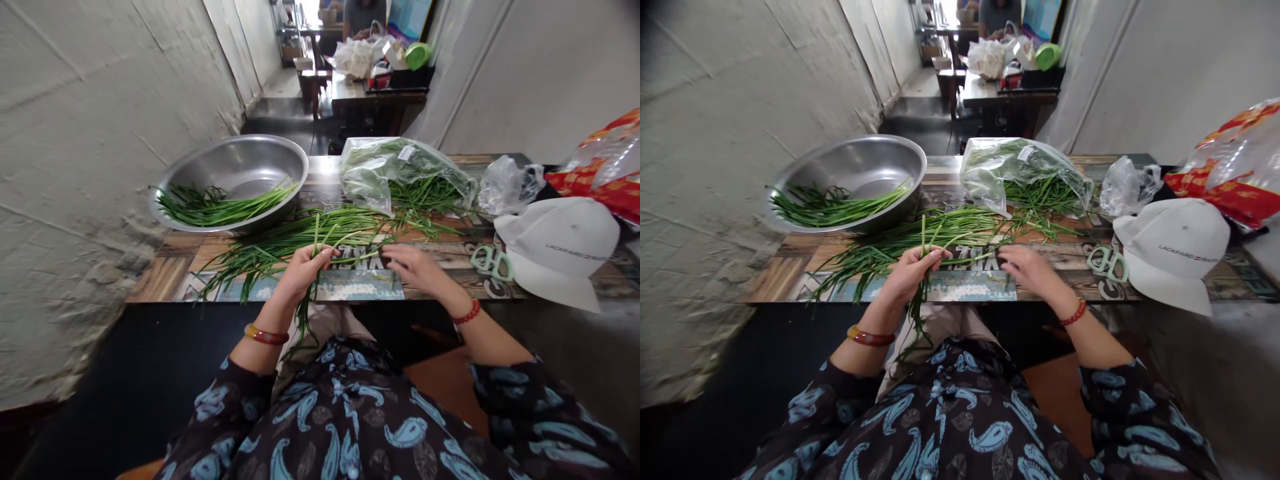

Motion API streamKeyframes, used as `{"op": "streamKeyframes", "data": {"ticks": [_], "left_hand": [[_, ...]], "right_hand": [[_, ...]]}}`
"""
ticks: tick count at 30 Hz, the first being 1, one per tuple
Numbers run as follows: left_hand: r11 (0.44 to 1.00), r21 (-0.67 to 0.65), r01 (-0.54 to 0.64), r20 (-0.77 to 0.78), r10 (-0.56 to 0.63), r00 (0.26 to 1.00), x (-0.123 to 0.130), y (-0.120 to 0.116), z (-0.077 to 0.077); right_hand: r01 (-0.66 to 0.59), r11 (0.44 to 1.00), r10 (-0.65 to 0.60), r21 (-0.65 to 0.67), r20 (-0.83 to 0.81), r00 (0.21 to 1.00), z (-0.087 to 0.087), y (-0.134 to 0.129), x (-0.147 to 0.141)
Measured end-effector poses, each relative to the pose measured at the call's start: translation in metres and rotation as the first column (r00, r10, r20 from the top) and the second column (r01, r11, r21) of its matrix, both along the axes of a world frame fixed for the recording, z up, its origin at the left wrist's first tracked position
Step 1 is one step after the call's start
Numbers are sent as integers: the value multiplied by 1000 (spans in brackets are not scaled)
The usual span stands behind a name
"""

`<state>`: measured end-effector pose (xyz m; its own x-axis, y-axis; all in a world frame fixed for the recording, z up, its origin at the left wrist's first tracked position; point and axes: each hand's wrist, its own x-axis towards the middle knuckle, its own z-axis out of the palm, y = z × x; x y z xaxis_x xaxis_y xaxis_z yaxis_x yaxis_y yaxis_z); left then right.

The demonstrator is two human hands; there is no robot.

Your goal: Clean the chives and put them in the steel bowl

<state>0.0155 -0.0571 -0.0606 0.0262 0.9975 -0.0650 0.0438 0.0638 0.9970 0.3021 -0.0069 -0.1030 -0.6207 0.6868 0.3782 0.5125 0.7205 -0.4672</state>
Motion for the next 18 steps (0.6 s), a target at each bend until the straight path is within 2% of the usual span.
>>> {"op": "streamKeyframes", "data": {"ticks": [2, 3, 4, 6, 8, 10, 11, 13, 15, 17, 18], "left_hand": [[1000, -12, 4, 18, -3, 1000, 0, 0, 0], [1000, -16, 9, 20, -8, 1000, 1, 0, 0], [1000, -18, 15, 19, -15, 1000, 1, 0, 1], [999, -22, 27, 13, -26, 1000, 3, -1, 3], [999, -22, 32, 7, -32, 999, 4, -1, 6], [999, -15, 35, 3, -35, 999, 4, -2, 7], [999, -10, 34, 4, -34, 999, 4, -3, 7], [1000, -2, 23, 15, -23, 1000, 2, -4, 6], [1000, 3, 9, 29, -9, 1000, 0, -6, 4], [1000, 9, 2, 22, -2, 1000, 0, -7, 2], [1000, 14, 2, 8, -2, 1000, 1, -7, 1]], "right_hand": [[268, 959, -269, 89, 4, 963, 1, 20, 15], [350, 928, -352, 128, -8, 936, 4, 26, 18], [380, 913, -381, 152, -22, 924, 7, 28, 15], [280, 947, -277, 156, -43, 960, 14, 24, -1], [72, 991, -68, 116, -39, 997, 17, 14, -25], [-62, 996, 61, 68, 7, 998, 17, 6, -44], [-76, 996, 74, 54, 43, 996, 15, 4, -48], [7, 998, -14, 62, 111, 994, 12, 7, -45], [179, 977, -192, 113, 113, 975, 11, 14, -32], [322, 937, -327, 138, 16, 945, 16, 21, -22], [353, 928, -348, 122, -56, 936, 22, 22, -20]]}}
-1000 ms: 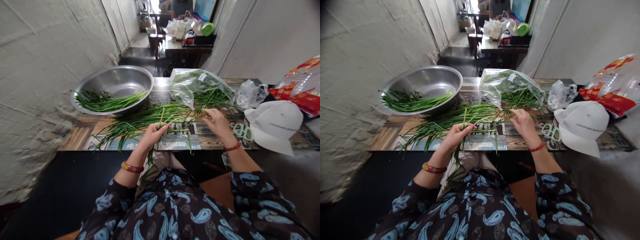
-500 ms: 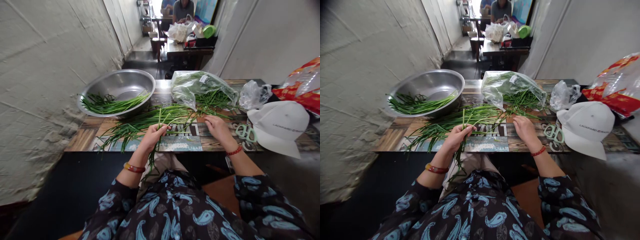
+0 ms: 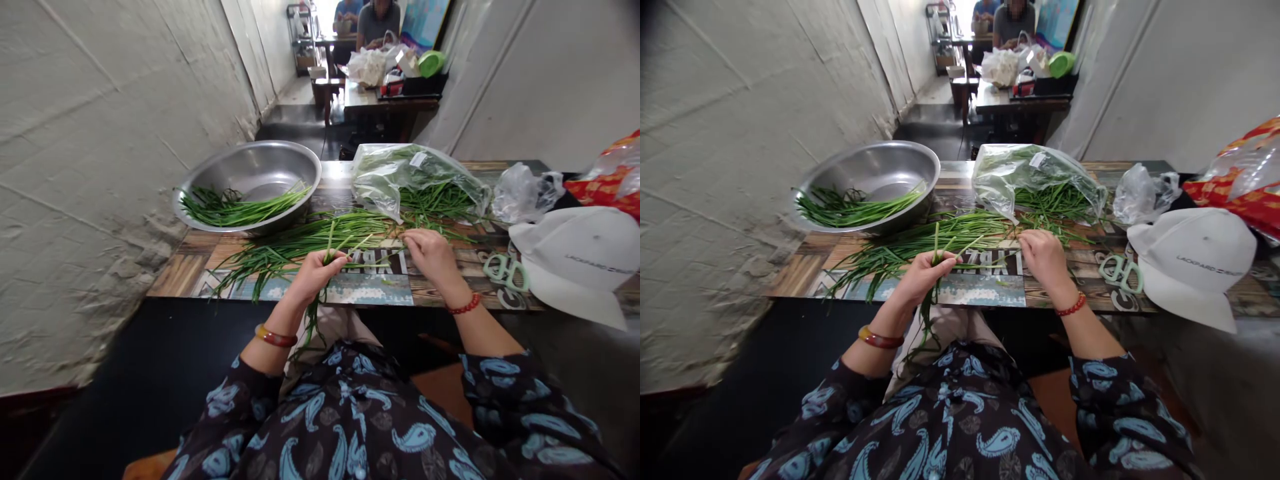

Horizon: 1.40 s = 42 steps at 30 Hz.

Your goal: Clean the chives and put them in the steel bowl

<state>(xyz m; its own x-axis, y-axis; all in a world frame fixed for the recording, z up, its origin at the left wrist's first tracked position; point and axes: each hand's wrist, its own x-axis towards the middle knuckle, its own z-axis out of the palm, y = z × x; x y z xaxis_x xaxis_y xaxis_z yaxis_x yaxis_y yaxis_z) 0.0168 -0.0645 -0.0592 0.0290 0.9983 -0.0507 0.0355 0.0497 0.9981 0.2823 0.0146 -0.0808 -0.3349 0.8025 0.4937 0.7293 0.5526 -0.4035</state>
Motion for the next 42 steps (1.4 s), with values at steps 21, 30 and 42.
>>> {"op": "streamKeyframes", "data": {"ticks": [21, 30, 42], "left_hand": [[881, 449, 148, -640, 201, 742, 5, -11, 25], [942, 313, -119, -269, 208, 941, -6, -11, 20], [971, 241, -3, -235, 62, 970, -8, -19, 29]], "right_hand": [[-264, 924, -36, -278, -749, 662, 25, -29, -76], [-85, 938, -234, -337, -792, 564, 23, -4, -35], [-353, 883, -73, -308, -834, 546, 51, -28, -90]]}}
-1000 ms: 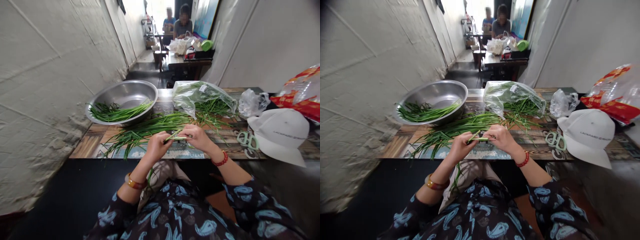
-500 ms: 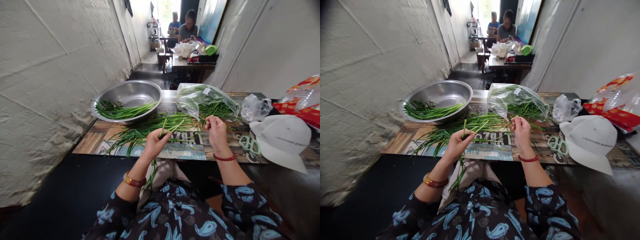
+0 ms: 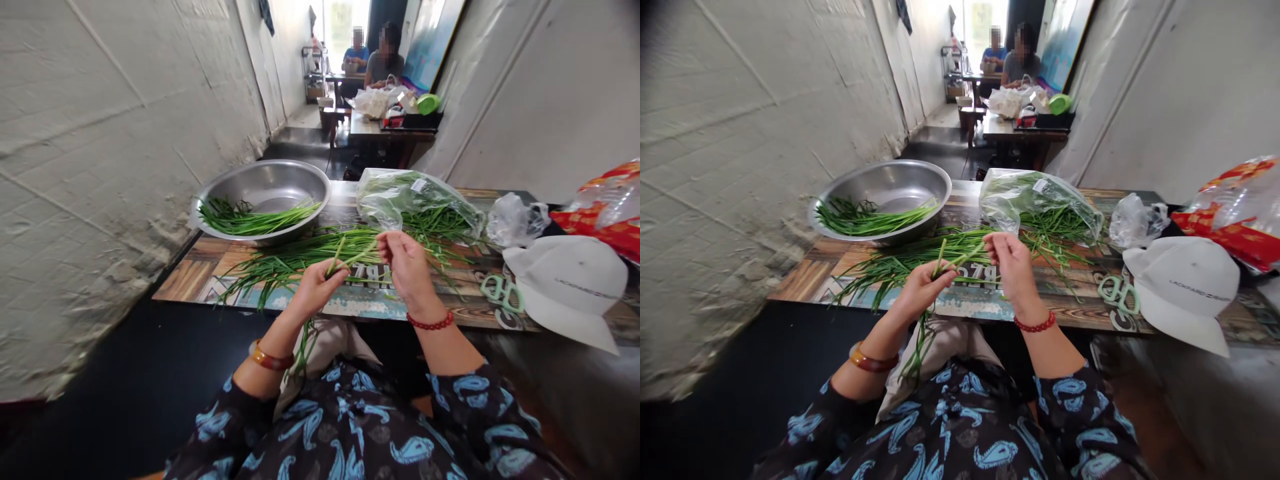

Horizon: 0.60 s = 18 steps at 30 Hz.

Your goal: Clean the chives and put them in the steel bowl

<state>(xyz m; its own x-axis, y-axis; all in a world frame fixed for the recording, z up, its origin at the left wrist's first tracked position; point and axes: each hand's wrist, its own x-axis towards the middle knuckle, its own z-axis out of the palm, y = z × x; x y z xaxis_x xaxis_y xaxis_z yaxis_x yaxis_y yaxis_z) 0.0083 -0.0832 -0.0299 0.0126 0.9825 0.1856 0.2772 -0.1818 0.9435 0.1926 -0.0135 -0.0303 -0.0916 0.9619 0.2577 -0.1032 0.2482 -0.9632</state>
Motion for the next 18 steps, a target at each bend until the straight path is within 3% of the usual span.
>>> {"op": "streamKeyframes", "data": {"ticks": [2, 5, 8, 10, 12, 18], "left_hand": [[1000, -22, -5, 122, 7, 992, -2, 0, 8], [999, -51, 15, 327, 2, 945, -1, 3, 27], [999, -46, 12, 461, 10, 887, -2, 5, 44], [999, -42, -29, 504, 46, 862, -7, 7, 50], [994, -49, -100, 525, 111, 844, -14, 8, 50], [957, -140, -255, 596, 287, 750, -34, 15, 23]], "right_hand": [[-36, 999, 36, 9, -37, 999, 2, -1, 0], [-280, 960, 278, -30, -55, 959, 0, -13, -14], [-559, 815, 547, -153, -116, 829, -4, -31, -33], [-676, 693, 652, -250, -183, 736, -6, -38, -37], [-721, 611, 685, -327, -239, 689, -6, -39, -33], [-706, 553, 671, -442, -265, 692, -7, -34, -9]]}}
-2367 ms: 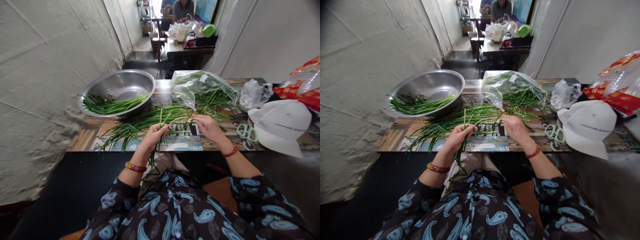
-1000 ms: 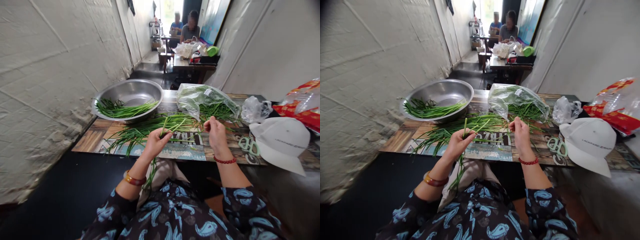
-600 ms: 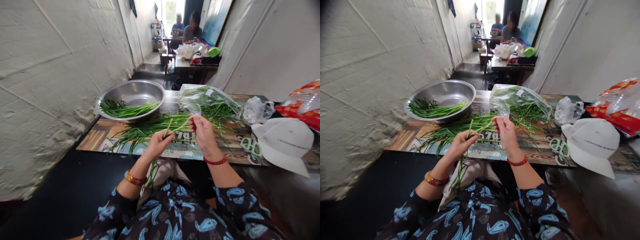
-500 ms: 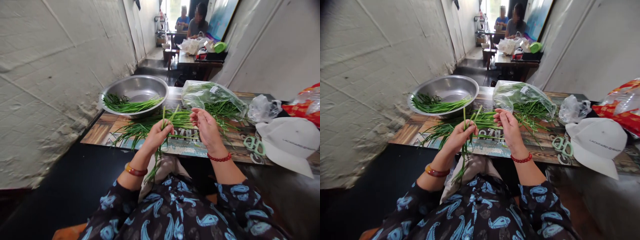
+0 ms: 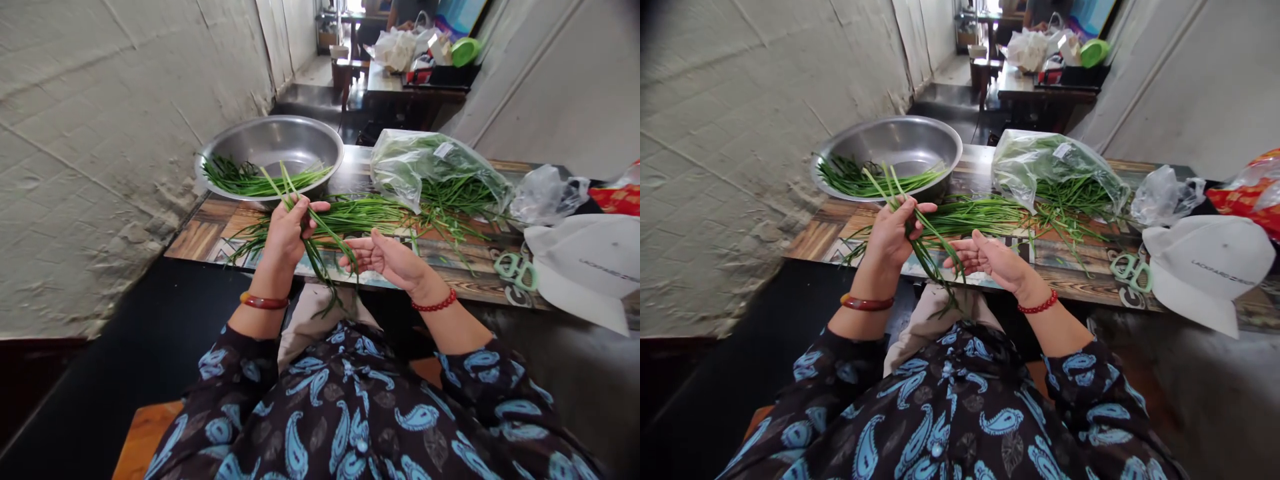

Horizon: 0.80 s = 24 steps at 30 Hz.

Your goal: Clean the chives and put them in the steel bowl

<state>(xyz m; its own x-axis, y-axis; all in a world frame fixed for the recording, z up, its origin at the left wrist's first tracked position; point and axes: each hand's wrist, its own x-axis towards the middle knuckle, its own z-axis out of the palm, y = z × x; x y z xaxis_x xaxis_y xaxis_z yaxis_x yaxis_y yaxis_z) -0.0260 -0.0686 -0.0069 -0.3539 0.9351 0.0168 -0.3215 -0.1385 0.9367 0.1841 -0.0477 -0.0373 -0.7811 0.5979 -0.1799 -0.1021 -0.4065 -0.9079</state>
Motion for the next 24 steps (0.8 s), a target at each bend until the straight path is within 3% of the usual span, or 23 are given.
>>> {"op": "streamKeyframes", "data": {"ticks": [4, 13, 19, 24], "left_hand": [[997, -23, -77, 66, 79, 995, -6, 6, -12], [979, -78, -190, 201, 202, 959, -23, 11, -15], [971, -82, -224, 215, 237, 947, -27, 14, -17], [972, -63, -226, 196, 234, 952, -26, 12, -16]], "right_hand": [[14, 998, -9, -68, 73, 997, -5, -5, 4], [-34, 976, 58, -214, 108, 992, -11, -9, 13], [-38, 993, 51, -111, 117, 992, -17, -10, 22], [-104, 990, 77, 93, 256, 963, -24, -10, 30]]}}
